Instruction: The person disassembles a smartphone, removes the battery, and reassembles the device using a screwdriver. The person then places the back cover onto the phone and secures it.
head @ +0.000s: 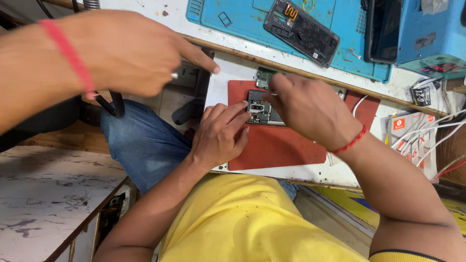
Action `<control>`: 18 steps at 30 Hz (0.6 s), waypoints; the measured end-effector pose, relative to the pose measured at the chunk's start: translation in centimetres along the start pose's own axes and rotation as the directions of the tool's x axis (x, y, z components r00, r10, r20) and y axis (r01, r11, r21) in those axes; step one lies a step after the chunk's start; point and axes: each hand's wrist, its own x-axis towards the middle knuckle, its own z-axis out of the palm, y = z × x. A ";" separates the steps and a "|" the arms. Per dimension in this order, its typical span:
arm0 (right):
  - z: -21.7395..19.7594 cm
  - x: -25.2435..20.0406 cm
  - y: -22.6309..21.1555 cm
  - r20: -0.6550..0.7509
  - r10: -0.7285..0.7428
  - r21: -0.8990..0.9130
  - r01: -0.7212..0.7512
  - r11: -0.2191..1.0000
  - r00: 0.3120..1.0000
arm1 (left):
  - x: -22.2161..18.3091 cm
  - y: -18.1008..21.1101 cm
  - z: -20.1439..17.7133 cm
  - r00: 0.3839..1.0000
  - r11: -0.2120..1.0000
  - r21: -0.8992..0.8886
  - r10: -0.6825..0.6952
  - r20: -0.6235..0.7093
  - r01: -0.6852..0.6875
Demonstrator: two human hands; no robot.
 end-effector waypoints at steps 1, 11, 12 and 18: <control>-0.1 -0.1 0.1 0.022 -0.024 0.063 0.022 0.998 0.999 | 0.0 0.0 0.0 1.000 1.000 -0.003 -0.004 -0.002 0.004; 0.7 0.6 0.8 -0.055 -0.074 0.152 0.081 0.985 0.996 | 0.0 0.0 -0.1 1.000 1.000 -0.013 0.007 -0.006 -0.007; 0.8 0.5 0.9 -0.053 -0.005 0.125 0.012 0.992 0.999 | 0.0 0.0 0.0 1.000 1.000 -0.010 0.007 -0.006 -0.007; 0.8 0.4 1.2 -0.038 -0.008 0.151 0.014 0.988 0.999 | -0.1 0.2 -0.1 1.000 1.000 -0.016 -0.008 0.011 0.008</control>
